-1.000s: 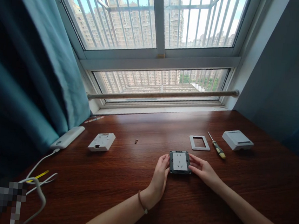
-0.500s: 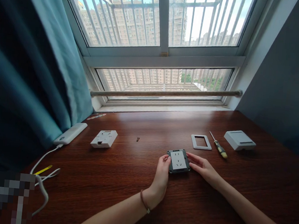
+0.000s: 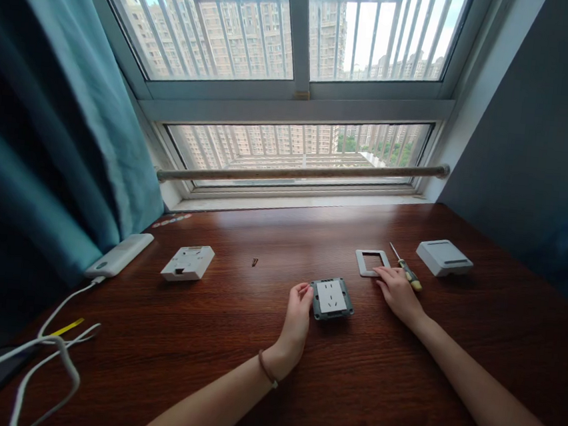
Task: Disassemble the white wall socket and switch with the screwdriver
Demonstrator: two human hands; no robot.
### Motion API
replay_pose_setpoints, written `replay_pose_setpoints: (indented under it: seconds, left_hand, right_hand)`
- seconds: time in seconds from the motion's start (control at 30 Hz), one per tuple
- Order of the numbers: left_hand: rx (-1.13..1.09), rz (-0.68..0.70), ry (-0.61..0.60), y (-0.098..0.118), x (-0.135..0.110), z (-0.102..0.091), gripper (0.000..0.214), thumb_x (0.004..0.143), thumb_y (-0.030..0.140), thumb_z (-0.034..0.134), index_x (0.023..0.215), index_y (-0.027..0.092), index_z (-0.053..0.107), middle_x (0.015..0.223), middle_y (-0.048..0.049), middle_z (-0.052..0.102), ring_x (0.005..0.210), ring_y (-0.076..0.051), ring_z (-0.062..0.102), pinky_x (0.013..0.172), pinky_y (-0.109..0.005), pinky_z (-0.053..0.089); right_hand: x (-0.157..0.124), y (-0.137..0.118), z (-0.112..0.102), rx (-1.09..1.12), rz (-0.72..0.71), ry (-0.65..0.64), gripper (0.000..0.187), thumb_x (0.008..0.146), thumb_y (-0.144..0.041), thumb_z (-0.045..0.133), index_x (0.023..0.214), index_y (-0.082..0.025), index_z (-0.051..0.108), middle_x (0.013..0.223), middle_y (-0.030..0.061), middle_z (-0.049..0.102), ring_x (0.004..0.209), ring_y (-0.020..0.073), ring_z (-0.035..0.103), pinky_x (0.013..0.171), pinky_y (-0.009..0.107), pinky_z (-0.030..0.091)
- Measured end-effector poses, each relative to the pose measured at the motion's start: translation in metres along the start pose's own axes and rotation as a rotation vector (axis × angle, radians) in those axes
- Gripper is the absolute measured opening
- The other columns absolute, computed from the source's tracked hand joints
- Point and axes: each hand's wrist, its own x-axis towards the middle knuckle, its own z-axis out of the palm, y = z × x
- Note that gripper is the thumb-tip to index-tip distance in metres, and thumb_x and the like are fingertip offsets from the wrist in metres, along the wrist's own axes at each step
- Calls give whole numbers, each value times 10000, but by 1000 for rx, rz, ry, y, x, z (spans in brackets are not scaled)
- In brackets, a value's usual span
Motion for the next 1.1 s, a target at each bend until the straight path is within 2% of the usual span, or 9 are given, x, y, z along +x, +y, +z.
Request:
replay_pose_setpoints:
  seconds: [0.17, 0.33, 0.5, 0.6, 0.77, 0.93, 1.1]
  left_hand:
    - [174, 186, 33, 7, 6, -5, 325, 784, 334, 565, 1052, 184, 459, 1113, -91, 507, 1082, -184, 495, 984, -330, 358]
    - [278, 352, -58, 11, 3, -7, 388, 793, 298, 557, 1151, 200, 443, 1267, -97, 440, 1205, -208, 412, 1054, -368, 275]
    - [437, 555, -156, 19, -3, -5, 415, 765, 243, 593, 1165, 202, 489, 1296, -97, 452, 1260, -226, 356, 1087, -396, 206]
    - [494, 651, -232, 27, -8, -3, 536, 693, 220, 672, 1196, 217, 488, 1335, -93, 435, 1307, -240, 290, 1107, -398, 154]
    - [471, 614, -333, 37, -8, -2, 804, 565, 242, 778, 1281, 225, 414, 1398, -99, 365, 1353, -266, 197, 1119, -418, 115]
    - [525, 589, -422, 35, 0, -9, 803, 545, 283, 795, 1262, 206, 442, 1370, -115, 395, 1343, -280, 222, 1114, -425, 154]
    - [695, 684, -441, 29, 8, -15, 848, 572, 364, 778, 1289, 192, 359, 1356, -130, 377, 1304, -282, 292, 1092, -461, 220]
  right_hand:
    - [-1, 0, 3, 7, -12, -11, 255, 858, -200, 432, 1005, -194, 641, 916, 99, 615, 878, 250, 510, 797, 401, 436]
    - [-1, -8, 0, 9, -51, -39, 232, 870, -200, 420, 899, -190, 650, 870, 99, 585, 856, 240, 494, 778, 377, 439]
    - [-3, -32, -8, 59, -98, -5, 231, 883, -172, 393, 965, -184, 609, 914, 96, 550, 894, 232, 480, 811, 381, 427]
    - [-7, -51, -14, 79, -154, 31, 242, 887, -156, 388, 1015, -193, 590, 946, 98, 535, 923, 231, 471, 822, 388, 415]
    - [-17, -80, -22, 100, -293, 24, 305, 864, -84, 381, 1079, -200, 564, 968, 93, 527, 923, 216, 466, 832, 381, 403]
    - [-22, -96, -23, 91, -394, 11, 337, 840, -46, 379, 1085, -182, 566, 970, 96, 532, 914, 212, 466, 835, 390, 390]
    - [-22, -101, -22, 100, -468, 34, 331, 853, -55, 385, 1111, -172, 557, 934, 90, 537, 870, 204, 466, 808, 406, 385]
